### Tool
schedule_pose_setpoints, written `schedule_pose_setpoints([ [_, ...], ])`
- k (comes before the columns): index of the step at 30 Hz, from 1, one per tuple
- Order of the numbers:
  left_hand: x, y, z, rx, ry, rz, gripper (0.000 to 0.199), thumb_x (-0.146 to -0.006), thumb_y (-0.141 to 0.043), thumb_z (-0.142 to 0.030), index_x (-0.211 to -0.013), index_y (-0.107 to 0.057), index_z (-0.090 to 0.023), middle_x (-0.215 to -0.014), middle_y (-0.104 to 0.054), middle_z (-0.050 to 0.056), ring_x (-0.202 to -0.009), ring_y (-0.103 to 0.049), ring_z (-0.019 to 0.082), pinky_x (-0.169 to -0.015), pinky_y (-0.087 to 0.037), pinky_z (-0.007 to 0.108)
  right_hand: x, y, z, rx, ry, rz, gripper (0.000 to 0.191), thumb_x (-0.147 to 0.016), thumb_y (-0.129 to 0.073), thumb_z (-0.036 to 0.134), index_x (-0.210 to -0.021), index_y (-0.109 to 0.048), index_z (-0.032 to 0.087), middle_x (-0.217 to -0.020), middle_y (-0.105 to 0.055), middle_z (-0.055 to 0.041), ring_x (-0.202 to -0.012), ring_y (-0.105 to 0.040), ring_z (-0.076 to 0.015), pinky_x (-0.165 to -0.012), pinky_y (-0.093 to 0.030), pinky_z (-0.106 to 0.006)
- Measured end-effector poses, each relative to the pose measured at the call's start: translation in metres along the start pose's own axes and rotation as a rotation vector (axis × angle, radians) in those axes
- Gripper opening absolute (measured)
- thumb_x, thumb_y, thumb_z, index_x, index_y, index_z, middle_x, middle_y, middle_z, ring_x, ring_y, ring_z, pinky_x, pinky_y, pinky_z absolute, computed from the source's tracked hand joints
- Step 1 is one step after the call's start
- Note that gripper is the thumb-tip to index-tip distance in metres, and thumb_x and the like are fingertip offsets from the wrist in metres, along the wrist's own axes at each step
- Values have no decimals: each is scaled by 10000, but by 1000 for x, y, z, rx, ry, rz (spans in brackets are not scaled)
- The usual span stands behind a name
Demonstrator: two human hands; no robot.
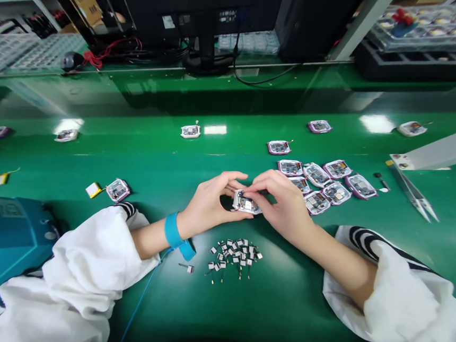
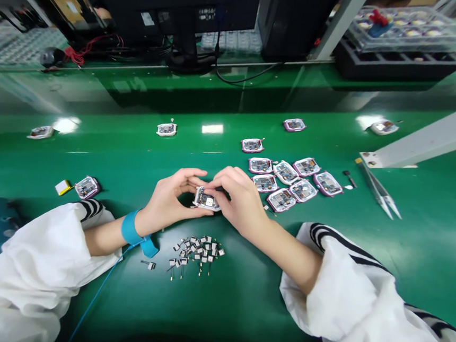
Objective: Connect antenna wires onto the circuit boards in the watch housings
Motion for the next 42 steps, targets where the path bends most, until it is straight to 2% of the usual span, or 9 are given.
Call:
schedule_pose_setpoints([
  [7,1,-1,11,31,37,-21,508,-569,-766,-256,-987,-487,-178,-893,-645,25,-786,-633,119,-734,-534,223,3,-5,-4,-9,-20,67,91,-743,-575,155,-656,-547,157,-712,-564,-20,-645,-489,-97,-588,-418,-245],
  [13,0,-2,15,43,71,-5,510,-552,-774,-264,-964,-490,-170,-901,-630,32,-795,-631,122,-740,-540,224,5,-5,3,214,124,89,104,-794,-522,181,-735,-604,160,-756,-579,-35,-646,-440,-107,-581,-387,-251],
  [22,-3,-4,16,69,101,39,500,-526,-783,-220,-926,-491,-152,-836,-626,18,-750,-629,105,-726,-544,205,0,-8,7,276,184,223,101,-795,-520,192,-747,-601,153,-698,-568,-22,-638,-428,-117,-585,-395,-242],
  [29,-5,14,0,34,64,-31,508,-509,-789,-238,-913,-492,-157,-836,-617,14,-753,-615,104,-711,-542,204,-28,-7,43,408,500,336,200,-816,-427,145,-686,-578,164,-653,-536,-47,-621,-413,-146,-544,-349,-285],
  [32,-5,38,-6,-11,66,-92,538,-504,-791,-268,-935,-484,-163,-846,-619,13,-762,-619,111,-705,-540,205,-52,-14,57,397,647,446,257,-829,-362,109,-741,-592,180,-703,-566,-56,-668,-452,-157,-574,-352,-300],
  [34,-7,66,-4,-52,79,-148,570,-521,-784,-289,-982,-471,-168,-874,-622,19,-780,-625,121,-723,-537,222,-79,-25,52,321,615,486,234,-844,-377,148,-801,-604,186,-845,-603,-65,-762,-486,-167,-636,-379,-308],
  [36,-12,105,7,-132,114,-249,583,-564,-764,-286,-1044,-454,-172,-913,-621,31,-824,-622,134,-776,-523,257,-113,-43,32,214,430,470,174,-823,-460,203,-930,-597,194,-1029,-591,-59,-900,-493,-185,-754,-401,-331],
  [38,-16,155,28,-320,210,-449,570,-582,-758,-261,-1055,-453,-165,-904,-623,41,-843,-610,154,-792,-506,293,-142,-72,-6,158,87,457,483,-710,-624,219,-1167,-475,180,-1105,-569,-65,-986,-481,-206,-828,-404,-360],
  [42,-29,213,75,-529,365,-545,487,-640,-725,-212,-1046,-477,-104,-902,-606,86,-864,-584,206,-787,-485,383,-160,-144,-45,170,-38,524,552,-695,-648,316,-1169,-458,108,-1020,-586,-97,-938,-522,-203,-786,-447,-362],
])
Point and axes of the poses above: each hand's wrist, its own x-axis away from the middle knuckle, its own y-axis out of the back of the hand, z = x × y, the point moved 7 cm from there along -x, towards the middle knuckle
